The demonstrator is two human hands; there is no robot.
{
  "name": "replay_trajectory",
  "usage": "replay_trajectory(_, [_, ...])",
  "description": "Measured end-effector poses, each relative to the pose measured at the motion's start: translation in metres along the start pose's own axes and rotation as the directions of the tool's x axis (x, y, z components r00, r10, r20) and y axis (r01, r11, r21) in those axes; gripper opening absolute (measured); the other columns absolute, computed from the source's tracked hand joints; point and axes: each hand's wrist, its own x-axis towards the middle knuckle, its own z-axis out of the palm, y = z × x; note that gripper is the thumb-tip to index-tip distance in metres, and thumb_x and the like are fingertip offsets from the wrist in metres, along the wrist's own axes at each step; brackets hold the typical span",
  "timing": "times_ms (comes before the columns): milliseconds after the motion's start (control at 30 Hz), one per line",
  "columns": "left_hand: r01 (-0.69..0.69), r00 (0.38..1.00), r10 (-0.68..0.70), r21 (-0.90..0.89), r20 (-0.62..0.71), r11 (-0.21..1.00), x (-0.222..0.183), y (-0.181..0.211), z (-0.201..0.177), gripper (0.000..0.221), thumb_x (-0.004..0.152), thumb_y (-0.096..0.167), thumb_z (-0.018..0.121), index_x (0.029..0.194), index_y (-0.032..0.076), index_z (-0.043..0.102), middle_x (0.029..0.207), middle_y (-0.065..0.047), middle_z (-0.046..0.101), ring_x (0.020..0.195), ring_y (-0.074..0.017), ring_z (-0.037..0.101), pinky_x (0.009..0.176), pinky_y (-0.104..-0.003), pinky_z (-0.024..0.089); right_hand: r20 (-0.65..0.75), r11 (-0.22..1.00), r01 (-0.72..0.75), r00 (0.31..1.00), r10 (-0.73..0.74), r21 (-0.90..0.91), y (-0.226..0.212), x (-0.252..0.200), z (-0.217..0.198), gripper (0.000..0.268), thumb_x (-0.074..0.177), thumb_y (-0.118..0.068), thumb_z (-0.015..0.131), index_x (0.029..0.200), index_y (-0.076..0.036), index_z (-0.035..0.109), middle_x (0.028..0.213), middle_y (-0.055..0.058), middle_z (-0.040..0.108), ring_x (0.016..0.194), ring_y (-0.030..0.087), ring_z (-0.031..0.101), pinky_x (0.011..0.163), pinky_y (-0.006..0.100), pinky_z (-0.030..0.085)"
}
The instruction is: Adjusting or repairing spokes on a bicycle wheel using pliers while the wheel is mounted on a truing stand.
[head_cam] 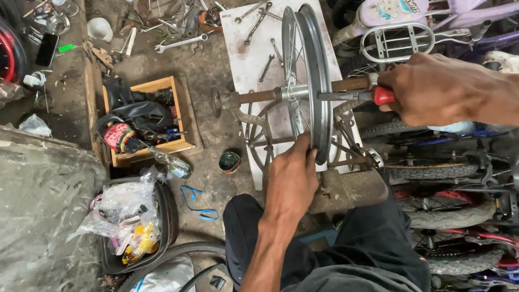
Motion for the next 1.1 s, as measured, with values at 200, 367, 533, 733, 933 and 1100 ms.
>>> replay_trajectory(200, [0.138,0.985,-0.136,-0.011,0.11,0.99,0.004,0.009,-0.004,0.023,0.095,0.001,0.065,0.117,-0.004,0.063,0.073,-0.025,0.07,0.063,-0.0351,0.072,0.055,-0.046,0.054,-0.005,1.0,-0.003,1.0,0.003,-0.007,0.004,0.004,0.0,0.017,0.09,-0.001,0.05,0.104,-0.007,0.058,0.06,0.011,0.053,0.045,0.017,0.05,0.041,0.033,0.05])
replay_trajectory(367, [0.183,0.974,-0.18,-0.007,0.135,0.983,0.007,0.012,-0.006,0.024,0.096,0.001,0.064,0.119,-0.003,0.063,0.072,-0.026,0.068,0.063,-0.038,0.072,0.057,-0.048,0.054,-0.036,0.999,-0.005,0.999,0.003,-0.036,0.004,0.004,-0.002,0.019,0.089,-0.001,0.05,0.105,-0.007,0.058,0.057,0.011,0.054,0.045,0.018,0.053,0.049,0.034,0.05])
replay_trajectory(533, [0.171,0.98,-0.17,-0.009,0.103,0.985,0.005,0.014,-0.009,0.026,0.096,0.004,0.063,0.122,-0.001,0.063,0.073,-0.027,0.068,0.067,-0.0422,0.071,0.06,-0.051,0.053,-0.038,1.0,0.017,0.999,-0.017,0.019,0.004,0.005,0.001,0.01,0.095,-0.009,0.052,0.101,-0.009,0.06,0.058,0.009,0.051,0.048,0.02,0.049,0.047,0.039,0.048])
replay_trajectory(733, [0.241,0.96,-0.238,0.0,0.146,0.971,0.001,0.015,-0.011,0.027,0.098,0.006,0.061,0.125,0.0,0.062,0.084,-0.027,0.071,0.075,-0.0398,0.073,0.067,-0.051,0.056,-0.125,0.985,0.02,0.992,0.002,0.173,-0.022,-0.034,0.014,0.023,0.096,-0.025,0.053,0.099,-0.004,0.063,0.067,0.013,0.063,0.057,0.024,0.06,0.062,0.044,0.049])
replay_trajectory(933, [-0.01,0.986,-0.011,-0.125,-0.166,0.992,-0.01,0.019,-0.017,0.034,0.097,0.0,0.06,0.131,0.0,0.063,0.123,-0.025,0.072,0.112,-0.0387,0.071,0.094,-0.044,0.056,-0.171,0.372,0.1,0.972,0.163,0.923,-0.022,-0.054,0.094,0.038,0.096,-0.035,0.063,0.101,0.002,0.07,0.075,0.012,0.072,0.065,0.024,0.068,0.057,0.041,0.052])
replay_trajectory(1100, [-0.112,0.946,0.054,-0.168,-0.319,0.979,-0.035,0.103,-0.089,0.027,0.1,0.001,0.062,0.127,0.001,0.067,0.13,-0.016,0.072,0.124,-0.0312,0.07,0.109,-0.04,0.052,-0.2,-0.313,0.36,0.874,0.442,0.879,-0.074,-0.051,0.138,0.032,0.1,-0.027,0.064,0.109,0.003,0.066,0.081,0.009,0.068,0.068,0.02,0.07,0.058,0.032,0.055])
